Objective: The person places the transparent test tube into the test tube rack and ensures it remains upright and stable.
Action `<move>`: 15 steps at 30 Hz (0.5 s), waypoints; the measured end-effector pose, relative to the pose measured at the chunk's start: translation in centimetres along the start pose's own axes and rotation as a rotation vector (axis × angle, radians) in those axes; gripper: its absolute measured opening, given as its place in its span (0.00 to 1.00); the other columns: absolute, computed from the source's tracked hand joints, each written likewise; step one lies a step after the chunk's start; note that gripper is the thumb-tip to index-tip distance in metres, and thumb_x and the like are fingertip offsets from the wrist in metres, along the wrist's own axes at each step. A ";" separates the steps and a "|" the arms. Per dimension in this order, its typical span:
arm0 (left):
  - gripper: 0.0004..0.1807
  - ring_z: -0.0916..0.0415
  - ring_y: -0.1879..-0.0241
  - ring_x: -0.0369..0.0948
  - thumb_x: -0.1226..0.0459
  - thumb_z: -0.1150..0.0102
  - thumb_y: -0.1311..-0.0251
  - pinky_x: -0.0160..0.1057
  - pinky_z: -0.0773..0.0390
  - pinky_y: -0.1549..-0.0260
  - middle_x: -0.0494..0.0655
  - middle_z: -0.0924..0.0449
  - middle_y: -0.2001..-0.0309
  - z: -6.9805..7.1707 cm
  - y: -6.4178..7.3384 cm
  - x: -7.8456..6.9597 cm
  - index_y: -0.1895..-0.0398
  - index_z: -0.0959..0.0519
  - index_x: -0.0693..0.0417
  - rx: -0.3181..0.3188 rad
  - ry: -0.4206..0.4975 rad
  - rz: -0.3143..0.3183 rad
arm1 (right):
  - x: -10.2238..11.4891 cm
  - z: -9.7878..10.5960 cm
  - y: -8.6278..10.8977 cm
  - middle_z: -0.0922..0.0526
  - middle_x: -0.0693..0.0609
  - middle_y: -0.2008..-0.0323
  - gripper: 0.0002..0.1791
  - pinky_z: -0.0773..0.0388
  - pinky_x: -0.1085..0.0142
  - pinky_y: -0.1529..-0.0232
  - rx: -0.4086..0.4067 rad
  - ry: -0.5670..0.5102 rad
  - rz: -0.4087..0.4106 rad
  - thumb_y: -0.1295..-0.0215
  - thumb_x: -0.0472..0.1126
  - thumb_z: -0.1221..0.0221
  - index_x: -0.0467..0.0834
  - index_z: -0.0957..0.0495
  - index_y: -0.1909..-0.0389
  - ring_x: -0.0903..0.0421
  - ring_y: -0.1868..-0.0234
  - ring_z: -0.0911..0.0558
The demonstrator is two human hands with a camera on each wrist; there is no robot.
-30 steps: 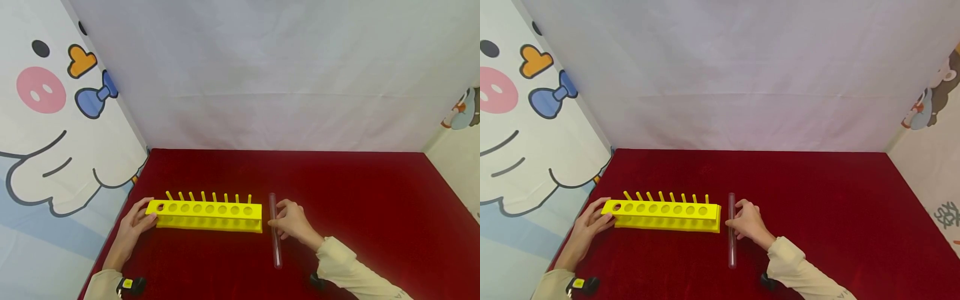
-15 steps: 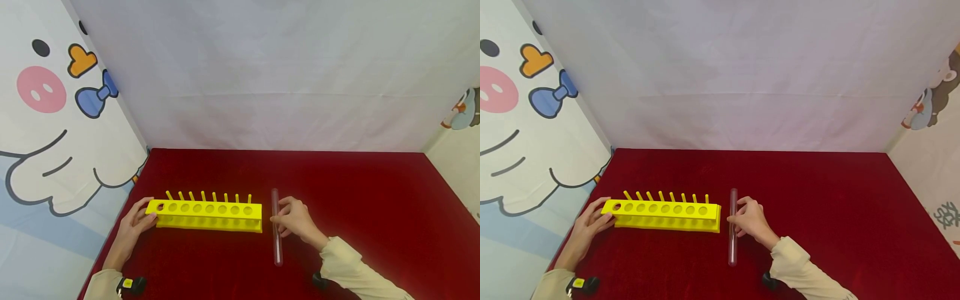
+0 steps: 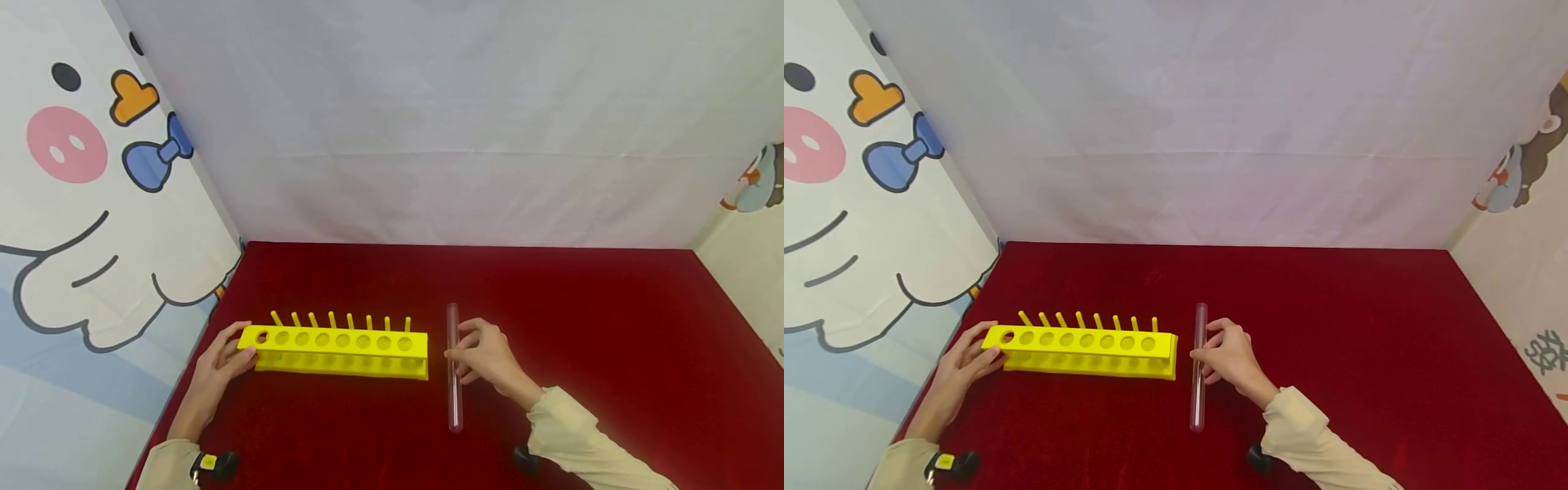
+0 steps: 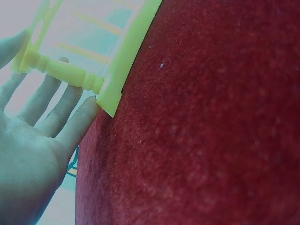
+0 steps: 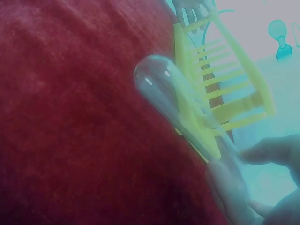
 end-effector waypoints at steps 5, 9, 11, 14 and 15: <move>0.29 0.23 0.52 0.37 0.63 0.51 0.31 0.31 0.24 0.55 0.42 0.27 0.45 0.0 0.0 0.0 0.29 0.44 0.51 0.001 0.003 0.002 | 0.4 0.2 0.2 0.20 0.43 0.71 0.29 0.19 0.57 0.79 0.003 -0.015 0.014 0.47 0.32 0.33 0.34 0.33 0.45 0.49 0.81 0.19; 0.29 0.23 0.52 0.36 0.64 0.51 0.31 0.31 0.24 0.55 0.43 0.27 0.45 0.0 0.0 0.0 0.29 0.44 0.52 0.000 0.016 0.001 | 0.7 0.4 0.3 0.20 0.43 0.71 0.29 0.19 0.57 0.79 0.008 -0.029 0.024 0.47 0.32 0.33 0.34 0.33 0.45 0.49 0.81 0.19; 0.28 0.22 0.53 0.37 0.64 0.51 0.31 0.31 0.23 0.55 0.45 0.27 0.45 0.0 0.0 -0.1 0.29 0.44 0.52 0.001 0.024 -0.001 | 0.7 0.4 0.3 0.20 0.43 0.71 0.29 0.19 0.57 0.79 0.010 -0.040 0.023 0.47 0.31 0.33 0.34 0.33 0.45 0.48 0.81 0.19; 0.28 0.22 0.53 0.37 0.65 0.51 0.31 0.31 0.23 0.55 0.48 0.27 0.45 0.0 0.0 -0.1 0.29 0.44 0.53 0.003 0.036 -0.003 | 0.8 0.4 0.3 0.20 0.42 0.71 0.29 0.19 0.56 0.78 0.016 -0.054 0.030 0.47 0.31 0.33 0.34 0.33 0.45 0.48 0.80 0.19; 0.28 0.22 0.53 0.38 0.65 0.51 0.31 0.31 0.23 0.55 0.49 0.27 0.45 0.0 0.0 -0.1 0.30 0.44 0.54 0.004 0.041 -0.004 | 0.9 0.4 0.3 0.21 0.42 0.71 0.29 0.19 0.56 0.78 0.019 -0.059 0.032 0.47 0.31 0.34 0.34 0.33 0.45 0.48 0.80 0.19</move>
Point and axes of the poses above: each hand's wrist, its own y-axis away from the middle knuckle, its own z-axis out of the back of the hand, x = y × z, the point moved 4 cm from there along -y, towards the middle knuckle
